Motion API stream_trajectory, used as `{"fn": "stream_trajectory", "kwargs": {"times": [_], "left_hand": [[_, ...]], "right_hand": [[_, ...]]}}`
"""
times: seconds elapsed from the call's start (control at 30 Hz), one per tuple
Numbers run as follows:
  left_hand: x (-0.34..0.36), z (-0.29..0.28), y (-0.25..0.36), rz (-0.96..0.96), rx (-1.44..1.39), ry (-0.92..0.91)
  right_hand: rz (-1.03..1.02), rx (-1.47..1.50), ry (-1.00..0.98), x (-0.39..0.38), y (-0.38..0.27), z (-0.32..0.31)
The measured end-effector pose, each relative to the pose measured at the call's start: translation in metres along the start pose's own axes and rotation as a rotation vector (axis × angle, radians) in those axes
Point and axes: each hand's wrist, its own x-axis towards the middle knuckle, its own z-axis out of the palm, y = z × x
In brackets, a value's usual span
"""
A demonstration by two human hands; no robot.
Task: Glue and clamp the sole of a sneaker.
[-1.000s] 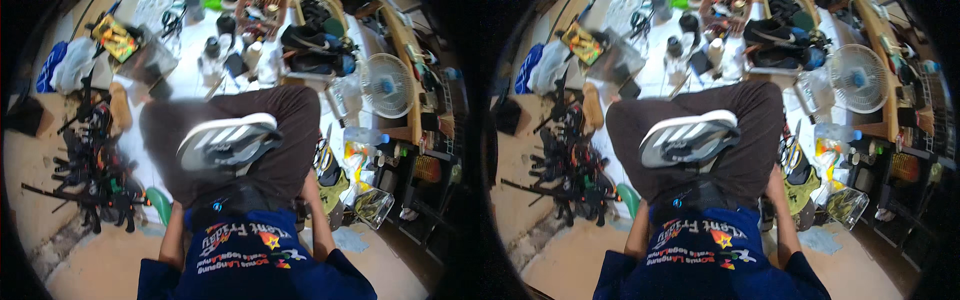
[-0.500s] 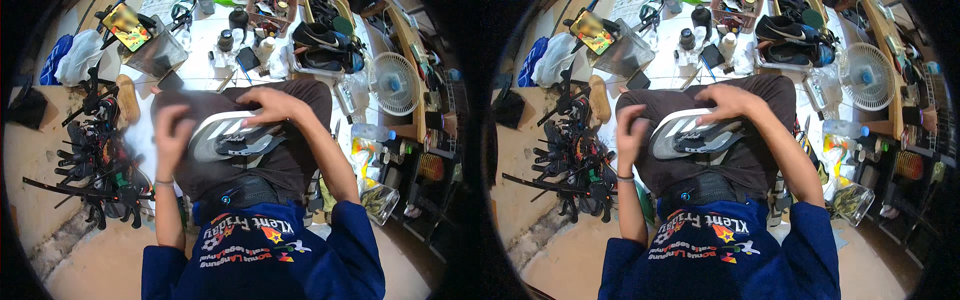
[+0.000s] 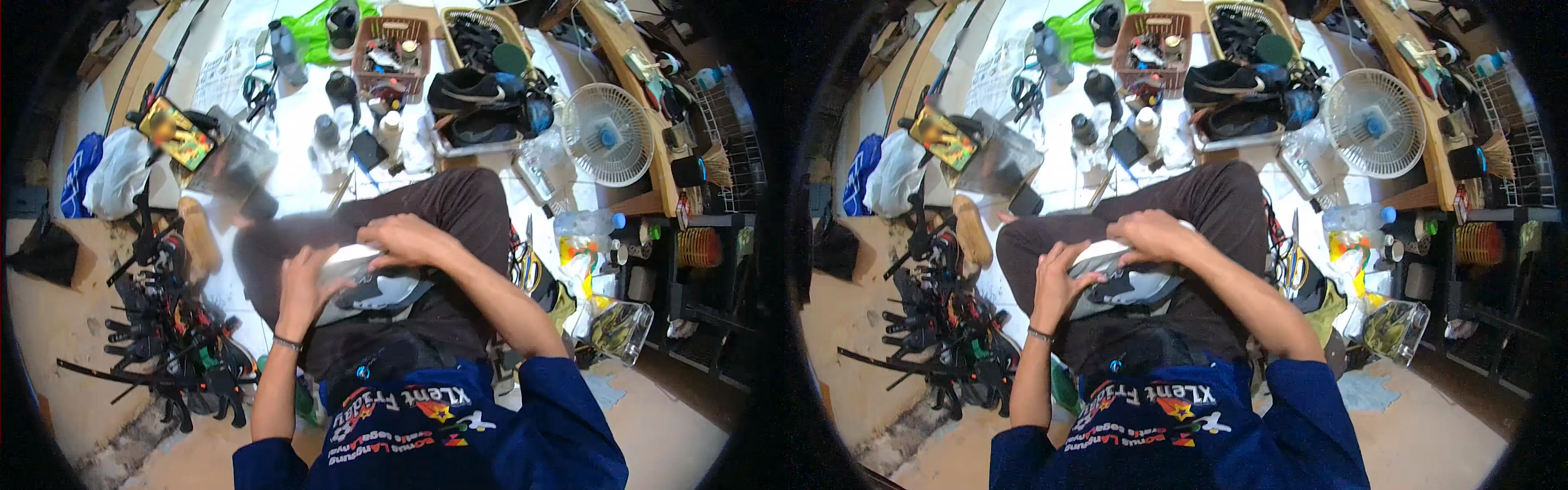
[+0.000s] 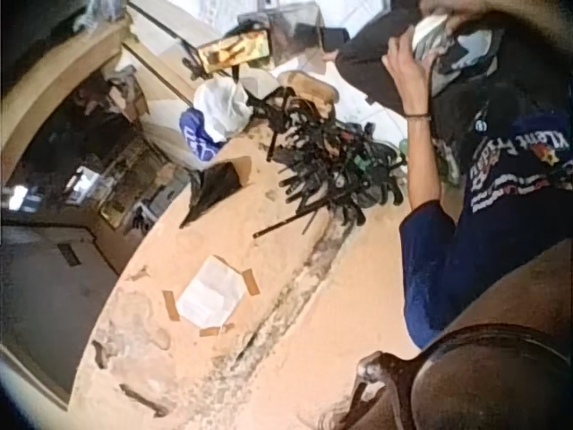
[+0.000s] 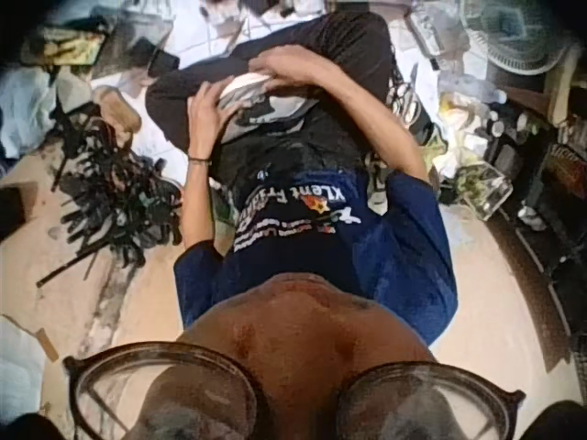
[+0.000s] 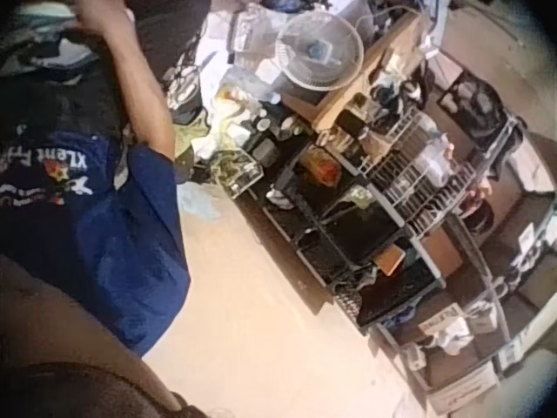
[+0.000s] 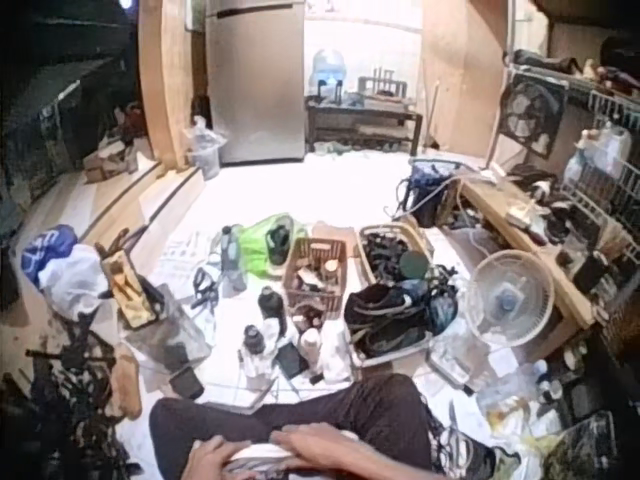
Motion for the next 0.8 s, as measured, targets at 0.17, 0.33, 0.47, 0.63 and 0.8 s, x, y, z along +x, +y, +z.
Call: {"fn": "stream_trajectory", "kwargs": {"times": [0.17,0.33,0.47,0.63,0.8], "left_hand": [[0.009,-0.007,0.008,-0.044,-0.012,-0.049],[0.012,-0.014,0.004,-0.068,0.026,-0.148],[0.020,-0.029,0.005,0.009,-0.108,-0.075],[0.017,-0.045,-0.034,-0.197,-0.058,0.287],[0.030,-0.009,-0.056,-0.168,0.098,0.444]], "right_hand": [[-0.005,0.112,0.039,-0.009,0.006,-0.006],[0.092,0.183,0.445,-0.042,0.025,-0.087],[0.220,0.082,0.753,-0.057,0.088,-0.172],[0.411,-0.157,0.985,-0.035,0.212,-0.301],[0.789,-0.454,0.550,0.015,0.375,-0.341]]}}
